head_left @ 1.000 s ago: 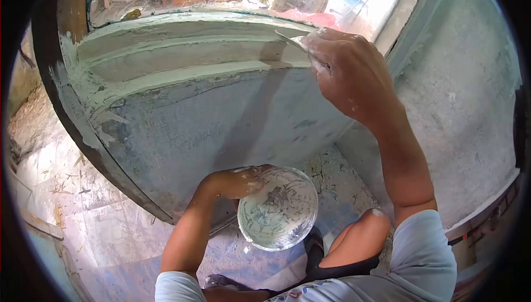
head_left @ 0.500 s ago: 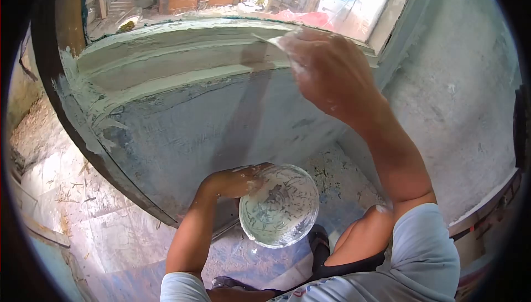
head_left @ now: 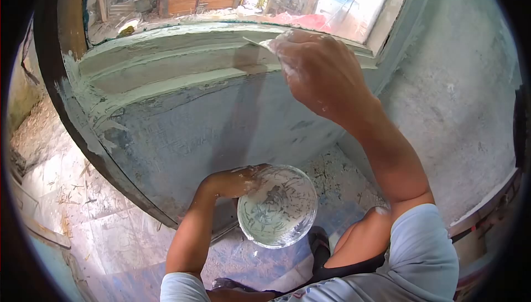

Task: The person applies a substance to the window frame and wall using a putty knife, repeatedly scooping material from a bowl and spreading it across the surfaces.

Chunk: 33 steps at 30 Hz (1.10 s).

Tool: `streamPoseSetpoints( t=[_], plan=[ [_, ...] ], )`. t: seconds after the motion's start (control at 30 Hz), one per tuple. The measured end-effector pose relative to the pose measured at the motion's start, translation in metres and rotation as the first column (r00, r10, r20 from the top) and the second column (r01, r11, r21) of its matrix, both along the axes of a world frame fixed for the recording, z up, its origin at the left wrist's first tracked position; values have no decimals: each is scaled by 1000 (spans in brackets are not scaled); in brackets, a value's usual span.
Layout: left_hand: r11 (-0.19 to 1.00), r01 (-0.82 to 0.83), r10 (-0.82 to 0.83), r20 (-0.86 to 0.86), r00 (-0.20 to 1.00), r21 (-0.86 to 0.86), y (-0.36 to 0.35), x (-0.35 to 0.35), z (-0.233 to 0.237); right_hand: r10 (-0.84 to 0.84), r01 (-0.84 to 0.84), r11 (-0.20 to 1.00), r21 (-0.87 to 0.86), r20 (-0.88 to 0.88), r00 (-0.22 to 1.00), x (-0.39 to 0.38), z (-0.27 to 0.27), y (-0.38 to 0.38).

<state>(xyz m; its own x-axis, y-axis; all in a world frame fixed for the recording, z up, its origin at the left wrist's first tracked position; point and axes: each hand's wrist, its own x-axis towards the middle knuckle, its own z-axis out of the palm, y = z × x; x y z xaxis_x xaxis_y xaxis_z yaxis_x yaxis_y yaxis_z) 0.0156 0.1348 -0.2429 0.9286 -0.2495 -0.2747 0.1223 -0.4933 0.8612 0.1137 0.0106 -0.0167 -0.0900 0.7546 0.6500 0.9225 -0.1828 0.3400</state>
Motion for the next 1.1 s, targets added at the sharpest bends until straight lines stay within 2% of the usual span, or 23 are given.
streamPoseSetpoints(
  t=[0.03,0.1,0.13,0.2,0.23,0.27,0.3,0.33,0.4,0.53,0.57,0.6,0.73,0.8,0.83,0.9,1.03,1.1],
  plan=[
    [1000,-1,1,-4,1000,2,4,2,-11,-43,42,999,-22,-27,999,4,0,-2],
    [984,170,-161,155,975,-50,11,12,-42,-46,47,998,-32,7,999,10,6,-8],
    [985,167,-157,158,975,-47,7,9,-26,-56,58,997,-41,45,997,11,9,-10],
    [999,-3,-2,-92,996,-54,-3,-4,15,-22,23,999,-38,16,1000,4,10,-7],
    [998,4,-10,-93,996,-57,-2,0,0,-72,73,994,-77,18,997,-5,10,-4],
    [995,71,-77,86,993,77,3,8,-26,-118,119,986,-116,20,993,-10,9,-2],
    [969,107,-163,249,955,222,7,12,-41,-17,18,999,-31,15,1000,1,1,-1],
    [969,106,-162,246,956,224,8,11,-39,-15,16,999,-29,12,1000,5,1,-4],
    [982,153,-163,93,982,107,6,13,-30,-126,127,991,-43,39,991,14,6,-12],
    [971,149,-183,174,968,188,5,9,-23,-43,43,999,-16,11,999,-5,8,-9],
    [989,111,-121,113,986,95,2,6,-17,-109,111,992,-63,40,993,-7,8,-9],
    [998,60,-60,40,997,4,-1,3,-10,-109,111,992,-64,33,993,-4,7,-11],
    [998,28,-33,-93,995,-49,-5,1,13,-107,108,993,-50,27,994,14,8,-13],
    [996,76,-77,20,997,47,-6,1,15,-66,68,997,-44,34,997,5,6,-8],
    [995,85,-86,16,996,47,-5,2,14,-81,82,995,-53,30,996,3,3,-8],
    [960,176,-208,134,969,218,-3,6,9,-79,78,996,-44,-4,997,8,3,-10],
    [977,104,-129,124,984,187,-2,9,-5,-76,78,995,-61,42,996,10,7,-8],
    [902,186,-242,99,965,390,-1,3,7,-73,76,996,-37,72,995,8,2,-6]
  ],
)
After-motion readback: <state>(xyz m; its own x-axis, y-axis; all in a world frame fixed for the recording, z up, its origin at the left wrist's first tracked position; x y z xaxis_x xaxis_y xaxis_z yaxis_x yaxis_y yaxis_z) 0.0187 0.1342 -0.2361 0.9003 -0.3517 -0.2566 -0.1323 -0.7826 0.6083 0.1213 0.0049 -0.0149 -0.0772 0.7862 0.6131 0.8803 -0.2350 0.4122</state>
